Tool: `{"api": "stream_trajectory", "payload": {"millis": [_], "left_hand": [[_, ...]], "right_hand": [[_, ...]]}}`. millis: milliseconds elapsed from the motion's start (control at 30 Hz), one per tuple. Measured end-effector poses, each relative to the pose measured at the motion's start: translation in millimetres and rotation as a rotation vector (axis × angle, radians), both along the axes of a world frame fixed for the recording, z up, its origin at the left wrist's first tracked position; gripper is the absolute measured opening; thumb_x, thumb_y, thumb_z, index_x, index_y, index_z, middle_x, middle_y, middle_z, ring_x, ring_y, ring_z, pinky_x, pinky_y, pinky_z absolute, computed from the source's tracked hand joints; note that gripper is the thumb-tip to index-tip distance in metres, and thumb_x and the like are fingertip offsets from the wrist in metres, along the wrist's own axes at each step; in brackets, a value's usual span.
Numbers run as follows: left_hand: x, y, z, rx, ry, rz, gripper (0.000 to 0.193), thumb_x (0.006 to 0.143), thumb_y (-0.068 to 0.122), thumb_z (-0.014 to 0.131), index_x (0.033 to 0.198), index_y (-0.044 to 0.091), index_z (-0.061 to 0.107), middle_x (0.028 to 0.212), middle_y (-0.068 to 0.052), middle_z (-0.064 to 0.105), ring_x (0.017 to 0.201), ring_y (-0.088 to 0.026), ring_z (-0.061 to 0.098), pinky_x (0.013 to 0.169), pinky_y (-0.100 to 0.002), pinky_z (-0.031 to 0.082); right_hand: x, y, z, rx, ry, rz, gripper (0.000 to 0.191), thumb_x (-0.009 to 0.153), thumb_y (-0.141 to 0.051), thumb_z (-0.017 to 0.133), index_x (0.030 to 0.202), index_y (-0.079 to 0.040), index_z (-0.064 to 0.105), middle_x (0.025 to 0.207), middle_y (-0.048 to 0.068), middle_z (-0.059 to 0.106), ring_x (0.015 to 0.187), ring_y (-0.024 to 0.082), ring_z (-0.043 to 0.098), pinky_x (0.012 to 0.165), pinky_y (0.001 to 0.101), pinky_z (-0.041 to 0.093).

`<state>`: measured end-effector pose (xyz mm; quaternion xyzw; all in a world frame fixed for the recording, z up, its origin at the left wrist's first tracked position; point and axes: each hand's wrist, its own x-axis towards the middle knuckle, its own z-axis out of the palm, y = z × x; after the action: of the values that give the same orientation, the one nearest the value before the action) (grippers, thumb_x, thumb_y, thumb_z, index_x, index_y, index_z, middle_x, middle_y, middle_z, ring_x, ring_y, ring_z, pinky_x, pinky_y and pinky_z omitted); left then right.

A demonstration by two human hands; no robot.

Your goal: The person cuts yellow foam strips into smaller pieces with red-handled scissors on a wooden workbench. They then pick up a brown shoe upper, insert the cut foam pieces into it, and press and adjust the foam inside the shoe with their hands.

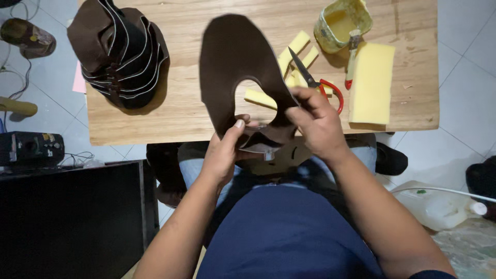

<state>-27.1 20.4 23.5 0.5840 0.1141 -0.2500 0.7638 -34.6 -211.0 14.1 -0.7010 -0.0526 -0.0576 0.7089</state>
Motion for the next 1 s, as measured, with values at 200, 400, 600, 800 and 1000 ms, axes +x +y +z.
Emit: {"api": "stream_trajectory", "payload": {"millis": [200,400,600,800,1000], "left_hand": [[7.4,1.5,-0.6,-0.059,-0.081,0.139,0.037,0.104,0.033,0.052,0.125,0.004,0.057,0.116,-0.016,0.067,0.101,-0.030,0.068,0.076,-0.044,0.063],[4.0,6.6,-4.8,0.452,-0.808,0.139,0.024,0.112,0.017,0.056,0.129,0.001,0.057,0.127,-0.018,0.064,0.123,-0.031,0.061,0.106,-0.038,0.050],[7.6,13.3,11.5,0.619,-1.022,0.056,0.043,0.104,0.009,0.063,0.142,0.006,0.044,0.150,-0.024,0.047,0.140,-0.037,0.052,0.115,-0.040,0.046],[10.6,13.0,20.2,0.609,-1.203,0.109,0.048,0.097,0.009,0.077,0.127,0.016,0.040,0.156,-0.026,0.038,0.146,-0.039,0.048,0.115,-0.044,0.051],[18.9,15.2,16.2,0.704,-1.349,0.195,0.056,0.094,0.012,0.084,0.121,0.016,0.035,0.151,-0.023,0.040,0.142,-0.040,0.052,0.113,-0.044,0.052]], "right_hand": [[20.8,-32.0,-31.1,-0.833,0.134,-0.282,0.041,0.094,-0.025,0.073,0.126,-0.001,0.062,0.122,0.018,0.063,0.115,0.034,0.060,0.100,0.0429,0.047],[25.5,-47.7,-62.6,-1.016,0.162,-0.337,0.054,0.082,-0.025,0.084,0.123,0.000,0.061,0.120,0.025,0.060,0.109,0.043,0.060,0.092,0.0495,0.048],[32.7,-59.8,-63.1,-1.017,0.232,-0.303,0.047,0.080,-0.017,0.079,0.120,0.000,0.061,0.113,0.022,0.066,0.109,0.041,0.062,0.093,0.0481,0.049],[18.6,-62.1,-60.0,-0.580,0.327,-0.280,0.041,0.087,-0.011,0.071,0.123,-0.002,0.054,0.111,0.013,0.068,0.102,0.026,0.069,0.090,0.0380,0.055],[-21.6,-57.5,-88.8,-0.377,0.430,-0.117,0.040,0.093,-0.005,0.065,0.131,0.000,0.052,0.113,0.014,0.063,0.101,0.022,0.061,0.092,0.0362,0.053]]}}
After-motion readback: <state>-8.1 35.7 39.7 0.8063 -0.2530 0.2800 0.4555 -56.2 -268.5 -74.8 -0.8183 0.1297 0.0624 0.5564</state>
